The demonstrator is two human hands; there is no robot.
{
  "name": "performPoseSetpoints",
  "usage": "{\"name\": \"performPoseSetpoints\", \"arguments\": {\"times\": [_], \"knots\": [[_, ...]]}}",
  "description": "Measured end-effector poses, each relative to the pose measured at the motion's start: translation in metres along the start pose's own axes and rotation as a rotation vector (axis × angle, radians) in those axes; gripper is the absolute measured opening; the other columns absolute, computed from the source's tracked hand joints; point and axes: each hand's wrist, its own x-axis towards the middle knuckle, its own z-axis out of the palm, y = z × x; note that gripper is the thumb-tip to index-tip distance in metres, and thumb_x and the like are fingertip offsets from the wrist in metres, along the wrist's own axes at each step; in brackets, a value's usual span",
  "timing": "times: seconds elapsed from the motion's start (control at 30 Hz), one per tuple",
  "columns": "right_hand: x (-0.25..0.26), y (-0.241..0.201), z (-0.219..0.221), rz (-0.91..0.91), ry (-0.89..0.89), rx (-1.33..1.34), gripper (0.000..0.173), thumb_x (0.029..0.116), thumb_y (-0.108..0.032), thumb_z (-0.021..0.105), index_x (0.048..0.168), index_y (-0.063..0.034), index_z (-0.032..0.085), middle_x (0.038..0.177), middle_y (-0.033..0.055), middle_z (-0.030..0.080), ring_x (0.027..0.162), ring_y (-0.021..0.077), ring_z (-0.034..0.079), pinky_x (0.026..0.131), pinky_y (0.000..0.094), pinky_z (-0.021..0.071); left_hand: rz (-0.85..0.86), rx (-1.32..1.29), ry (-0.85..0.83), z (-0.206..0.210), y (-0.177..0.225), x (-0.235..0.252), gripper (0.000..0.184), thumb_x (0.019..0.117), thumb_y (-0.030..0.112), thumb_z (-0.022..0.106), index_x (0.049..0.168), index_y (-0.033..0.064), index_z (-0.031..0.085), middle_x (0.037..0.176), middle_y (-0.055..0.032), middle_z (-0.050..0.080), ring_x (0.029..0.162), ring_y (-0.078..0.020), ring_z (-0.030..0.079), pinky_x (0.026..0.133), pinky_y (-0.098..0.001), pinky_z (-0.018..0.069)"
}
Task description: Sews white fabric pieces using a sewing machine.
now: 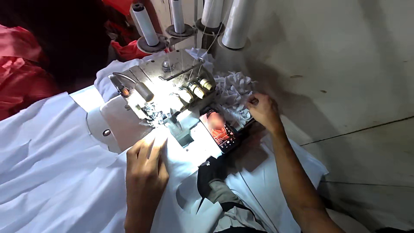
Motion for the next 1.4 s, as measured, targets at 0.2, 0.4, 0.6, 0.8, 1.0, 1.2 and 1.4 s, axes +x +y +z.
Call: {"name": "performPoseSetpoints", "arguments": {"times": [0.2, 0.4, 0.6, 0.8, 1.0, 1.2, 1.4], "knots": [[0.006, 0.004, 0.009, -0.032, -0.019, 0.042, 0.026, 0.0945, -0.024, 0.075, 0.112, -0.0054, 0.069, 0.097, 0.0154, 0.073, 0.086, 0.0336, 0.070, 0.077, 0.0603, 0.0551, -0.011, -0.001, 0.009, 0.000, 0.000, 0.000, 0.037, 0.0978, 0.012, 0.049, 0.124, 0.0122, 0.074, 0.127, -0.0130, 0.069, 0.120, -0.0324, 0.061, 0.102, -0.0428, 0.0463], [0.012, 0.014, -0.014, -0.094, -0.052, 0.377, 0.022, 0.1018, -0.025, 0.064, 0.111, -0.0054, 0.068, 0.096, 0.0096, 0.069, 0.079, 0.0191, 0.064, 0.073, 0.0413, 0.0545, -0.018, -0.003, 0.001, 0.000, -0.001, -0.001, 0.037, 0.0974, 0.011, 0.048, 0.123, 0.0114, 0.074, 0.128, -0.0127, 0.069, 0.121, -0.0323, 0.061, 0.102, -0.0427, 0.0457], [0.002, -0.010, -0.046, -0.033, -0.214, 1.147, 0.021, 0.1040, -0.026, 0.047, 0.098, -0.0197, 0.066, 0.076, -0.0085, 0.057, 0.067, 0.0022, 0.055, 0.068, 0.0204, 0.0501, -0.013, -0.018, -0.014, -0.003, 0.000, 0.000, 0.035, 0.0990, 0.013, 0.049, 0.124, 0.0099, 0.074, 0.129, -0.0128, 0.069, 0.120, -0.0324, 0.061, 0.102, -0.0434, 0.0461], [-0.037, -0.049, -0.052, -0.273, -0.403, 0.934, 0.015, 0.1014, -0.023, 0.058, 0.101, -0.0156, 0.071, 0.073, -0.0078, 0.058, 0.058, 0.0000, 0.049, 0.056, 0.0150, 0.0445, -0.053, -0.340, 0.048, -0.025, 0.025, 0.001, 0.026, 0.1046, 0.018, 0.052, 0.120, 0.0094, 0.072, 0.121, -0.0093, 0.070, 0.115, -0.0189, 0.062, 0.099, -0.0319, 0.0495], [-0.081, -0.091, -0.033, -0.444, -0.812, 1.024, 0.012, 0.0986, -0.026, 0.069, 0.097, -0.0137, 0.071, 0.076, -0.0079, 0.067, 0.062, -0.0019, 0.060, 0.057, 0.0134, 0.0524, -0.045, -0.998, -0.113, -0.013, 0.053, 0.011, 0.043, 0.1072, 0.028, 0.053, 0.142, 0.0027, 0.053, 0.141, -0.0116, 0.060, 0.132, -0.0211, 0.057, 0.112, -0.0422, 0.0482], [-0.103, -0.106, -0.005, -0.440, -0.939, 1.091, 0.007, 0.0981, -0.017, 0.068, 0.098, -0.0096, 0.070, 0.078, -0.0065, 0.069, 0.065, -0.0004, 0.063, 0.062, 0.0150, 0.0551, -0.184, -1.378, -0.440, -0.011, 0.038, 0.005, 0.025, 0.1080, 0.018, 0.049, 0.116, -0.0020, 0.061, 0.100, -0.0010, 0.066, 0.091, -0.0048, 0.064, 0.083, -0.0242, 0.0563], [-0.111, -0.099, 0.015, -0.393, -0.884, 0.993, 0.007, 0.0971, -0.015, 0.068, 0.100, -0.0095, 0.070, 0.078, -0.0074, 0.070, 0.067, 0.0014, 0.066, 0.064, 0.0177, 0.0577, -0.312, -1.066, -0.421, -0.031, 0.014, -0.011, 0.017, 0.1051, 0.019, 0.056, 0.104, 0.0062, 0.068, 0.093, 0.0049, 0.067, 0.080, 0.0003, 0.062, 0.071, -0.0170, 0.0544]]}}
